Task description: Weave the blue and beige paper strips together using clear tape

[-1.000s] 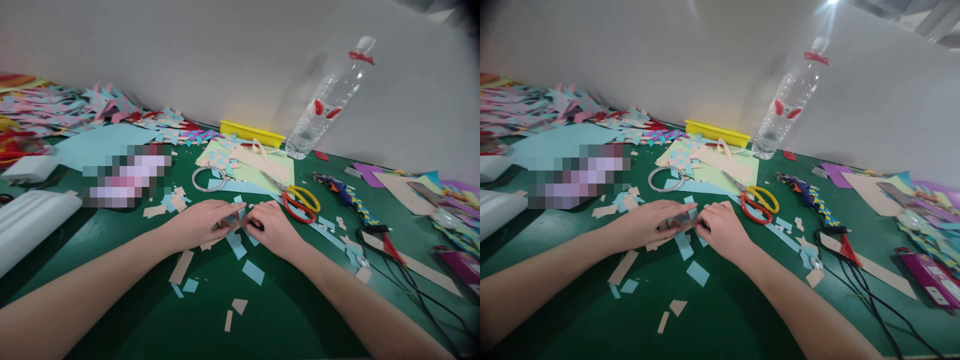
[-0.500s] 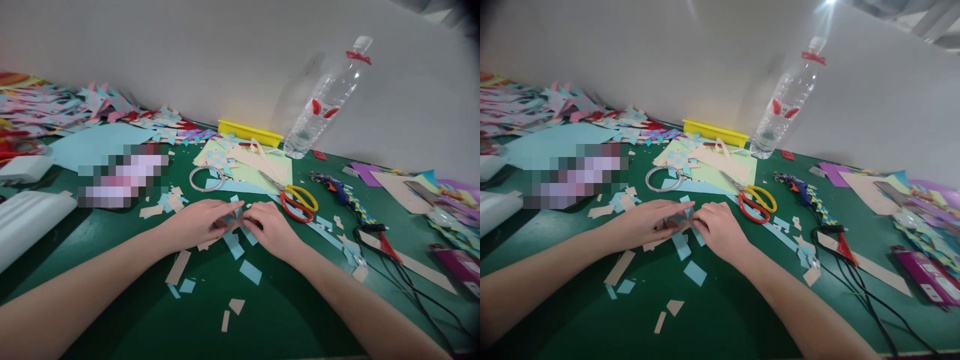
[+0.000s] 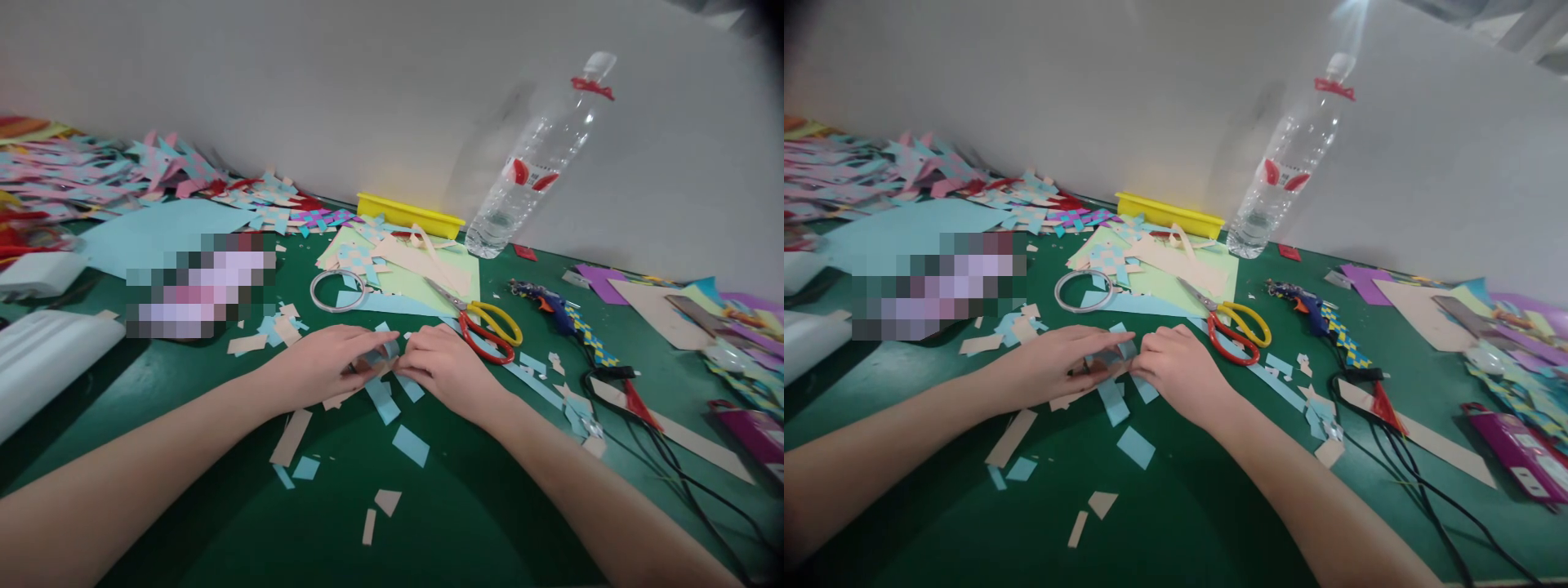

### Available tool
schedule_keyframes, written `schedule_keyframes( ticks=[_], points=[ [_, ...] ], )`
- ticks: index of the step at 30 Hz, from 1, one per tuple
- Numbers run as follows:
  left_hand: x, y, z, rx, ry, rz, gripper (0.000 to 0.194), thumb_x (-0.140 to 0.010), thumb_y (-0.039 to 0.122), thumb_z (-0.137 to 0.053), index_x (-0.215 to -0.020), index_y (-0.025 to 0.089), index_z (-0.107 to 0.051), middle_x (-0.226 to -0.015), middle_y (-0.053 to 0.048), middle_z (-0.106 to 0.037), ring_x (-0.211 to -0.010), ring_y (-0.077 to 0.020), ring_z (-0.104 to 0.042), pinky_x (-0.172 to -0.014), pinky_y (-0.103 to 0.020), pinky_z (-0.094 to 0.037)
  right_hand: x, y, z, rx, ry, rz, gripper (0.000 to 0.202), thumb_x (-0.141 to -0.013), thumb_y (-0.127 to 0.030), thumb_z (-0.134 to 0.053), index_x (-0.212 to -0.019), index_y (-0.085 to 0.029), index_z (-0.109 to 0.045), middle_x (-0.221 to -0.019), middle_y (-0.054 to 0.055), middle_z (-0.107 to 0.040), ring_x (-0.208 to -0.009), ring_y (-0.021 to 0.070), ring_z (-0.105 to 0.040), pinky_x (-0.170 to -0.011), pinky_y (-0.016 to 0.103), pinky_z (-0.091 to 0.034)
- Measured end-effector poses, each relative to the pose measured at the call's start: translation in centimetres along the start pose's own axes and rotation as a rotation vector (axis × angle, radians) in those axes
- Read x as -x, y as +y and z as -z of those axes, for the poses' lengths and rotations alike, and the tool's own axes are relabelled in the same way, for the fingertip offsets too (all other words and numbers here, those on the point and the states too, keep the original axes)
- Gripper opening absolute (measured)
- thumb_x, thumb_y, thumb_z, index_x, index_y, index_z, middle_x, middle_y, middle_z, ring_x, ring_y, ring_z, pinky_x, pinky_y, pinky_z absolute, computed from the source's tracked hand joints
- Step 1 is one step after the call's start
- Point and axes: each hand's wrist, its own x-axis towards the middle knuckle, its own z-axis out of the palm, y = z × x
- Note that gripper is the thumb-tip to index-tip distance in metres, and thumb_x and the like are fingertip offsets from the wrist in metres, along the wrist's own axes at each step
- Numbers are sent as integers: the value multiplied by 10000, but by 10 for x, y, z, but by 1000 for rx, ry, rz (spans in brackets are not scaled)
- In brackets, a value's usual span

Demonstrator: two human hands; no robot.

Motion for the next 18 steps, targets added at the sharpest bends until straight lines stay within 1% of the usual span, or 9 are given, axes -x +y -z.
schedule_keyframes(
  ticks=[6,9,18],
  points=[
    [-2,1,-4,-20,42,14,499,-885,331,-524,-1360,253,-391,-1149,-83,-622,-1012,-230,-584,-790,-330,-496,-2,-6,3,102,-18,-31,208,-918,-256,-497,-867,-192,-688,-805,35,-607,-832,180,-483,-715,329,-271],
    [-3,2,-5,-24,60,-1,491,-881,329,-529,-1349,252,-400,-1136,-82,-626,-1007,-230,-587,-793,-327,-489,-2,-9,3,119,-28,-25,227,-928,-240,-472,-871,-185,-684,-813,42,-605,-823,180,-482,-702,328,-268],
    [-3,4,-3,5,29,21,474,-891,351,-508,-1343,245,-410,-1125,-82,-625,-995,-226,-590,-771,-314,-493,-5,-11,6,29,-75,-76,228,-932,-199,-447,-899,-169,-671,-840,51,-601,-833,178,-492,-700,320,-281]
  ],
)
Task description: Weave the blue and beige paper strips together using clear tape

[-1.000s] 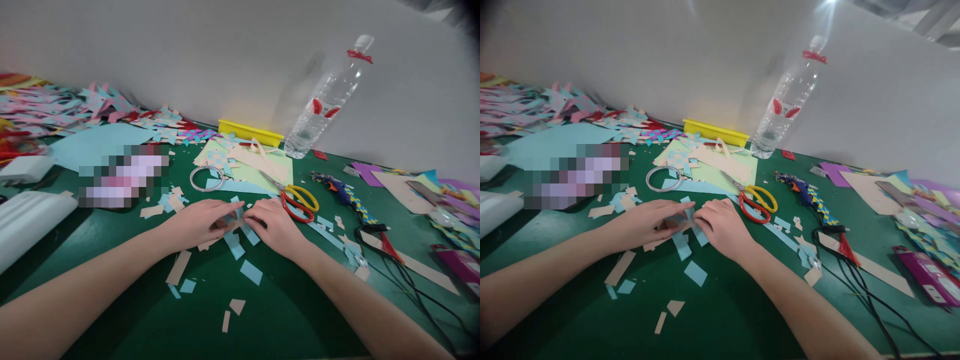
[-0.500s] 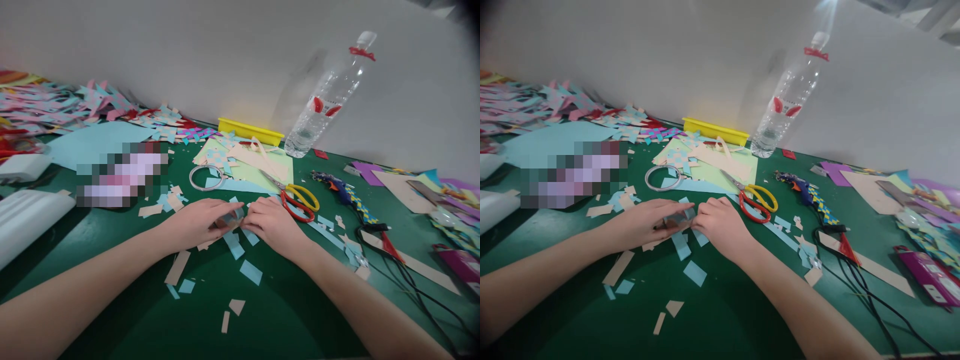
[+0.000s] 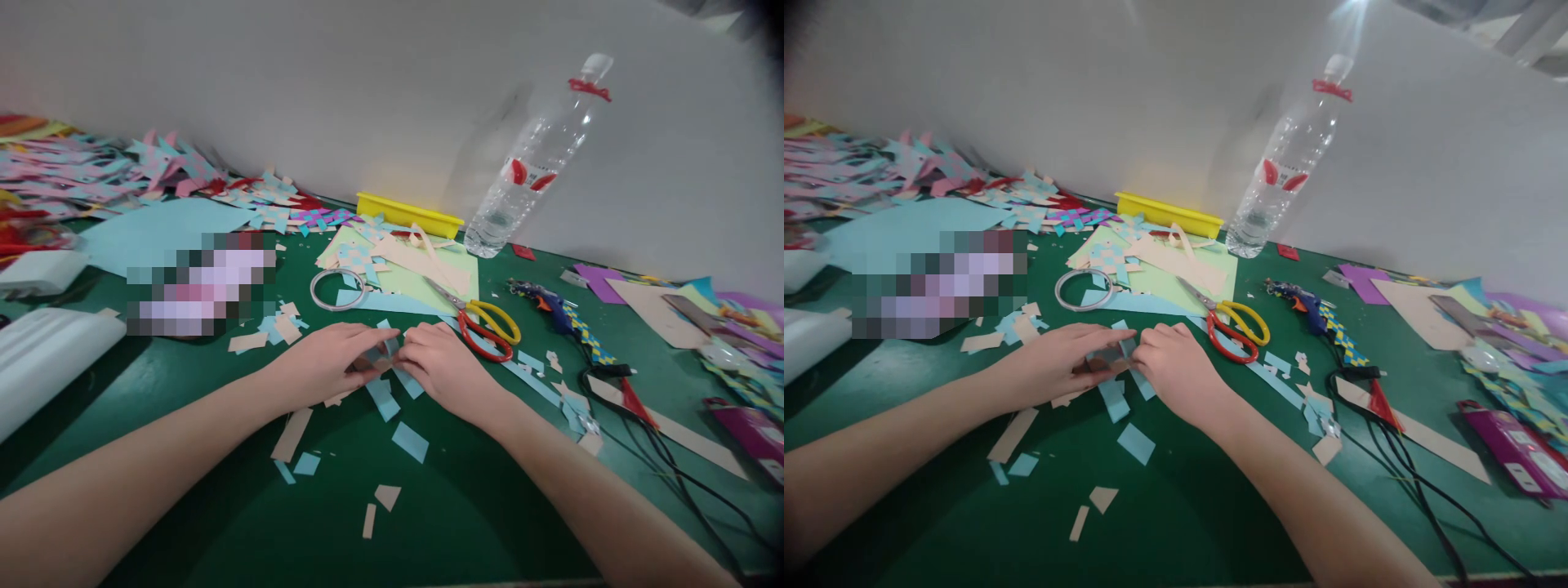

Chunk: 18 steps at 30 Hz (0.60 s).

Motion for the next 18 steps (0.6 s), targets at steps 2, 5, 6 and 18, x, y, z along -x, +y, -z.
schedule_keyframes(
  ticks=[2,5,6,18],
  points=[
    [0,0,0,7,1,5,473,-890,348,-508,-1343,256,-410,-1125,-78,-623,-987,-222,-593,-759,-306,-494,0,1,0,-21,-3,2,230,-931,-189,-442,-908,-168,-670,-840,54,-597,-833,178,-489,-700,320,-281],
    [0,-1,0,13,2,7,476,-886,332,-514,-1344,259,-408,-1120,-76,-622,-982,-219,-594,-760,-304,-494,1,2,0,-43,-7,4,243,-936,-182,-425,-917,-168,-667,-846,56,-591,-831,178,-483,-704,320,-284],
    [0,-1,0,13,-1,7,479,-883,326,-518,-1345,259,-407,-1115,-76,-623,-976,-218,-595,-758,-304,-495,1,3,0,-55,-8,4,248,-939,-184,-419,-924,-171,-666,-850,55,-591,-832,178,-482,-706,320,-286],
    [0,0,1,-6,-13,3,491,-873,286,-538,-1344,247,-405,-1105,-74,-627,-978,-219,-589,-758,-300,-488,3,5,0,-34,-8,29,259,-952,-193,-397,-944,-185,-655,-860,43,-593,-831,165,-488,-716,318,-294]
  ],
)
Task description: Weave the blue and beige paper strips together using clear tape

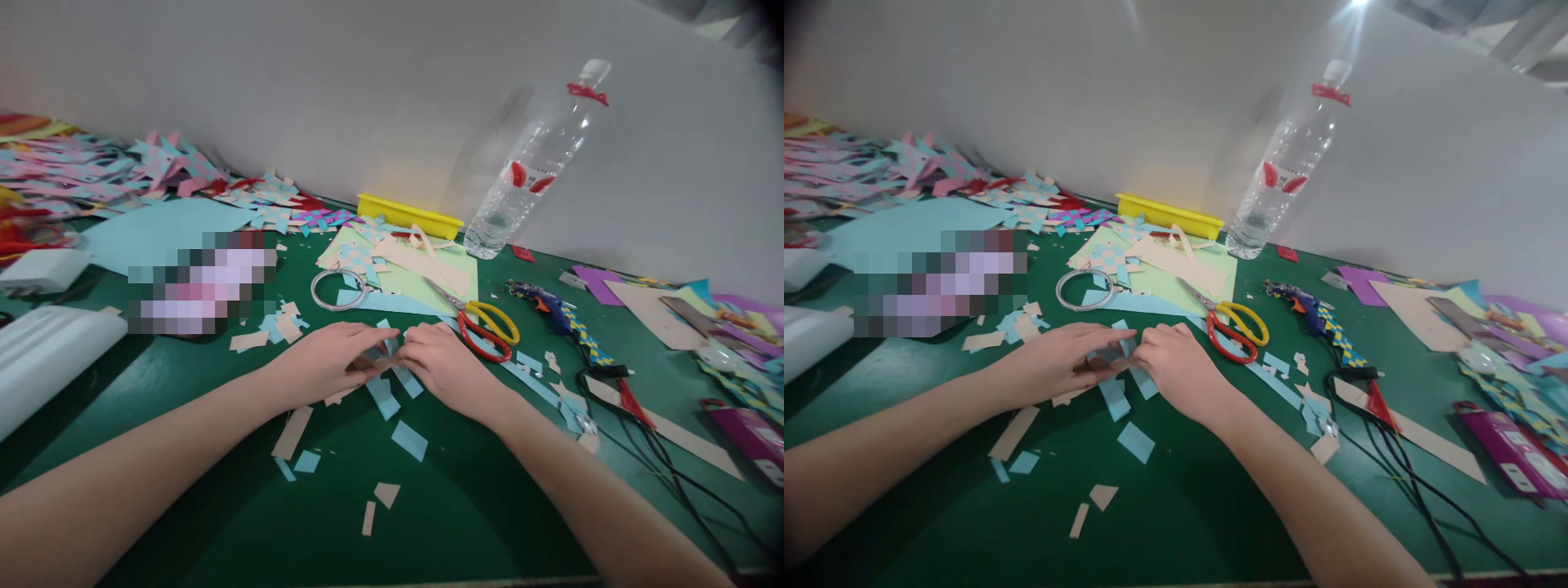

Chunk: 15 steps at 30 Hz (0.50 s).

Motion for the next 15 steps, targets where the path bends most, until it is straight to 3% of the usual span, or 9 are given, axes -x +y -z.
schedule_keyframes(
  ticks=[8,15],
  points=[
    [-1,0,-1,7,28,-24,460,-894,359,-499,-1333,246,-422,-1129,-88,-626,-1004,-230,-587,-778,-315,-485,-3,-4,0,70,1,-44,191,-916,-246,-499,-870,-182,-674,-818,27,-615,-825,168,-522,-751,333,-281],
    [0,0,-1,13,8,-8,484,-871,305,-546,-1334,260,-413,-1134,-67,-616,-1000,-211,-580,-773,-291,-492,-2,-5,10,-5,-64,-62,228,-933,-223,-469,-900,-214,-694,-860,19,-641,-848,161,-518,-748,328,-266]
  ],
)
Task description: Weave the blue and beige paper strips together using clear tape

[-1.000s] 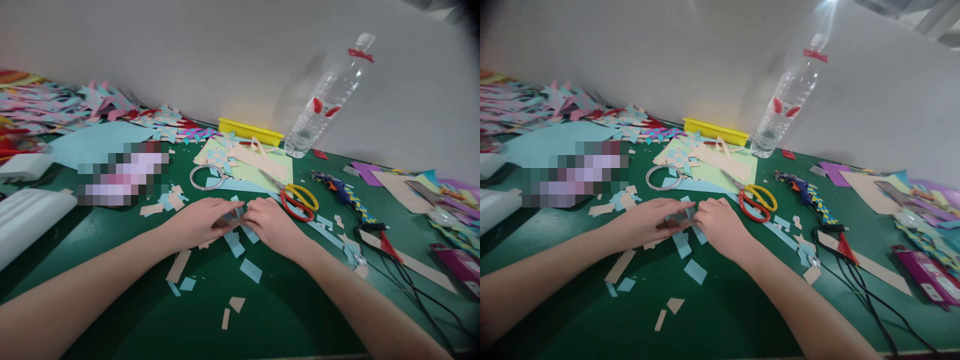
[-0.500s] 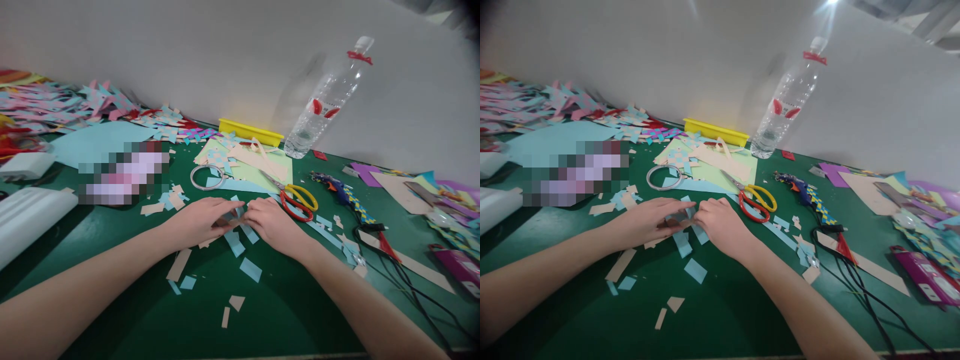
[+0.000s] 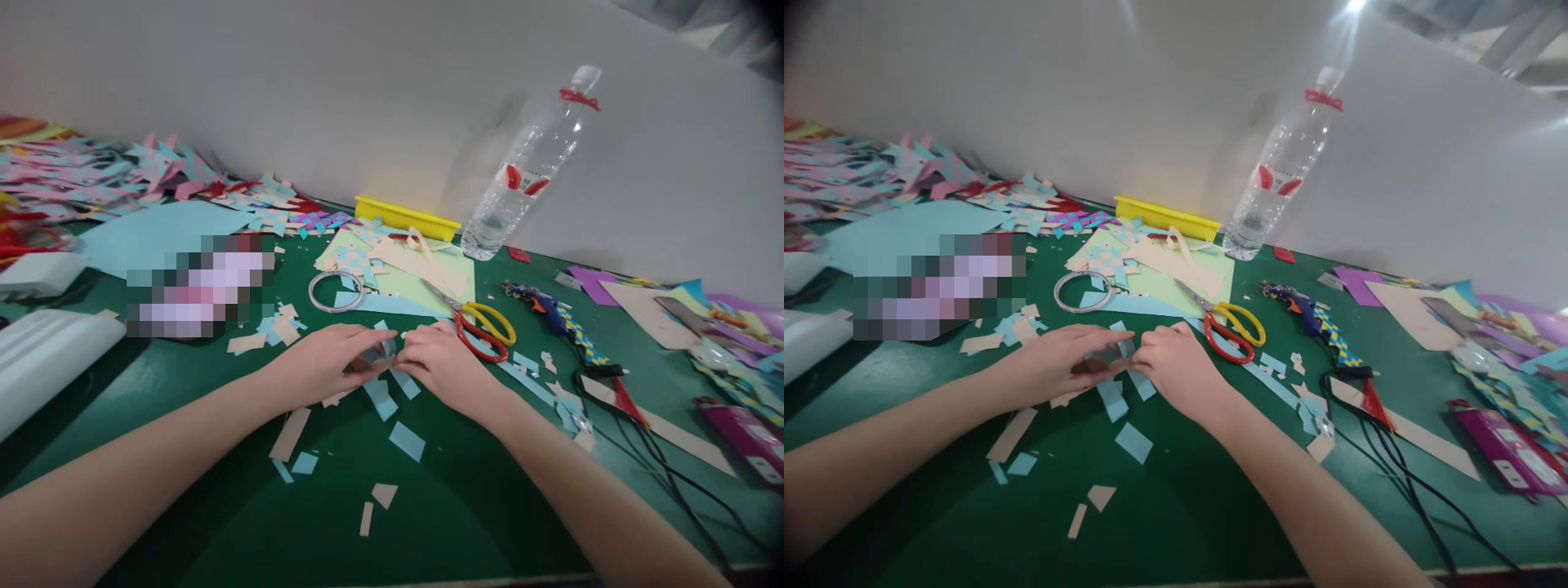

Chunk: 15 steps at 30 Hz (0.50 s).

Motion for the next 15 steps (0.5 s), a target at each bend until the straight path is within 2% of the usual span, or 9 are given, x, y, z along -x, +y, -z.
schedule_keyframes(
  ticks=[8,15],
  points=[
    [-1,1,-1,-19,26,-18,463,-887,323,-531,-1329,248,-417,-1082,-68,-628,-959,-206,-592,-732,-273,-483,-4,-3,2,83,-21,0,227,-922,-232,-492,-823,-191,-692,-810,20,-632,-822,162,-511,-753,335,-249],
    [-1,3,0,-59,35,-49,466,-903,321,-503,-1344,219,-388,-1034,-71,-638,-937,-211,-593,-742,-294,-472,-5,-6,0,143,-12,29,263,-937,-180,-428,-869,-170,-681,-822,43,-621,-822,174,-500,-724,328,-252]
  ],
)
